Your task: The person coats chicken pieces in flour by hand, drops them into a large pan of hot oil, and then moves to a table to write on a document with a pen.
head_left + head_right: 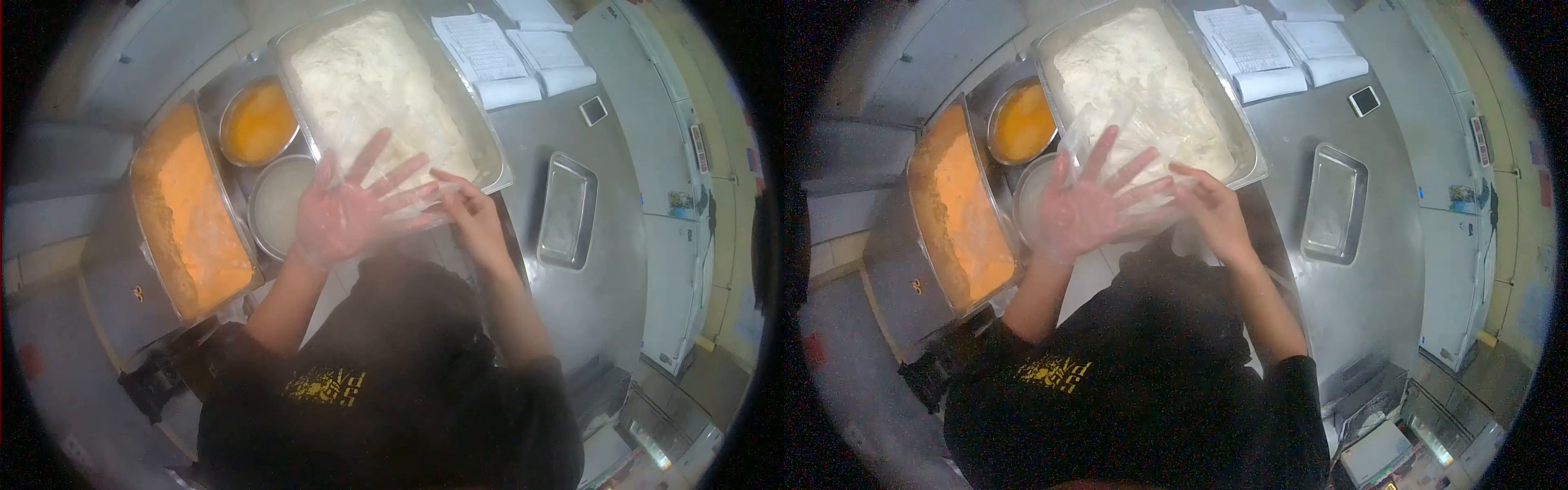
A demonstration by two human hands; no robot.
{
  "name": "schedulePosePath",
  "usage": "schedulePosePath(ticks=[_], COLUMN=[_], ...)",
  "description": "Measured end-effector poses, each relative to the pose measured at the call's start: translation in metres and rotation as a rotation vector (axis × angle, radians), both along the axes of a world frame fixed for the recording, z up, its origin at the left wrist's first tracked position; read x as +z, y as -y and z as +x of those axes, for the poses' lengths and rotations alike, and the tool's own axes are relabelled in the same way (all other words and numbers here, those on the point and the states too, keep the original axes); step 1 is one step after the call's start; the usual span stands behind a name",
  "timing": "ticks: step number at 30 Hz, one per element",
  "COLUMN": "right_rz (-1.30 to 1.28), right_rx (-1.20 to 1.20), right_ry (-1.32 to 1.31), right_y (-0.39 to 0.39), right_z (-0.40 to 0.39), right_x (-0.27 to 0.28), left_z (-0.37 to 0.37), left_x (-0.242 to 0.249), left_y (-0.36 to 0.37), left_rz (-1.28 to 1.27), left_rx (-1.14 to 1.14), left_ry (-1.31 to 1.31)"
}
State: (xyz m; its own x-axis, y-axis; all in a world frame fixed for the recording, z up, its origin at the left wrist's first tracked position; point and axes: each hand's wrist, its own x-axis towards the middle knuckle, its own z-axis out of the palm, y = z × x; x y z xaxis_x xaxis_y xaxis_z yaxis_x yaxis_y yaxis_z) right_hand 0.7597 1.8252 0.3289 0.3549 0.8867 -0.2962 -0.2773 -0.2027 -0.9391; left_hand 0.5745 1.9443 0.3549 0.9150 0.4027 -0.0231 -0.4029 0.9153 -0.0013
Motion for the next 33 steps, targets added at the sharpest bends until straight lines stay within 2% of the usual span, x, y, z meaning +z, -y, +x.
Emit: schedulePosePath(ticks=[2, 4, 7, 10, 13, 16, 17, 18, 20, 21, 22, 23, 24, 26, 27, 29, 30, 31, 33], right_rz=[-0.079, -0.072, -0.078, -0.135, -0.234, -0.501, -0.441, -0.377, -0.292, -0.250, -0.258, -0.255, -0.246, -0.173, -0.134, -0.325, -0.354, -0.371, -0.085], right_rx=[-0.016, -0.130, -0.227, -0.254, -0.227, 0.230, 0.267, 0.301, 0.197, 0.146, 0.112, 0.069, 0.017, -0.124, -0.193, -0.171, -0.268, -0.368, -0.753], right_ry=[-0.004, 0.028, 0.019, 0.116, 0.338, 0.807, 1.025, 1.247, 1.291, 1.315, 1.188, 1.065, 0.945, 0.731, 0.626, 0.434, 0.285, 0.133, -0.109], right_y=[-0.009, -0.012, -0.019, -0.032, -0.045, -0.060, -0.060, -0.064, -0.069, -0.065, -0.057, -0.046, -0.031, 0.030, 0.070, 0.153, 0.202, 0.245, 0.318], right_z=[0.003, 0.011, 0.027, 0.039, 0.061, 0.073, 0.069, 0.064, 0.057, 0.057, 0.060, 0.063, 0.065, 0.068, 0.066, 0.047, 0.033, 0.014, -0.047], right_x=[-0.001, -0.009, -0.022, -0.035, -0.048, -0.050, -0.056, -0.058, -0.052, -0.044, -0.028, -0.006, 0.008, -0.009, -0.014, -0.007, -0.026, -0.054, -0.078], left_z=[0.001, -0.004, -0.012, -0.025, -0.053, -0.046, -0.033, -0.017, 0.008, 0.009, 0.008, 0.014, 0.026, 0.040, 0.050, 0.072, 0.085, 0.099, 0.120], left_x=[-0.002, -0.004, -0.028, -0.053, -0.066, -0.046, -0.027, -0.027, -0.034, -0.058, -0.097, -0.115, -0.102, -0.066, -0.032, -0.007, -0.001, 0.001, -0.009], left_y=[-0.004, -0.010, -0.025, -0.041, -0.066, -0.061, -0.051, -0.043, -0.028, -0.024, -0.022, -0.021, -0.019, -0.003, 0.012, 0.047, 0.072, 0.105, 0.194], left_rz=[0.002, 0.011, 0.240, 0.198, 0.313, 0.635, 0.920, 1.212, 1.789, 1.922, 2.052, 2.188, 2.202, 2.208, 2.228, 2.205, 2.159, 2.175, 2.190], left_rx=[-0.046, -0.060, -0.175, -0.173, -0.105, 0.277, 0.266, 0.165, -0.041, -0.209, -0.372, -0.530, -0.413, -0.194, -0.148, 0.002, 0.062, -0.010, -0.180], left_ry=[0.006, 0.002, -0.177, -0.330, -0.517, -1.259, -1.374, -1.321, -1.134, -1.219, -1.303, -1.387, -1.445, -1.534, -1.496, -0.982, -0.727, -0.498, -0.029])
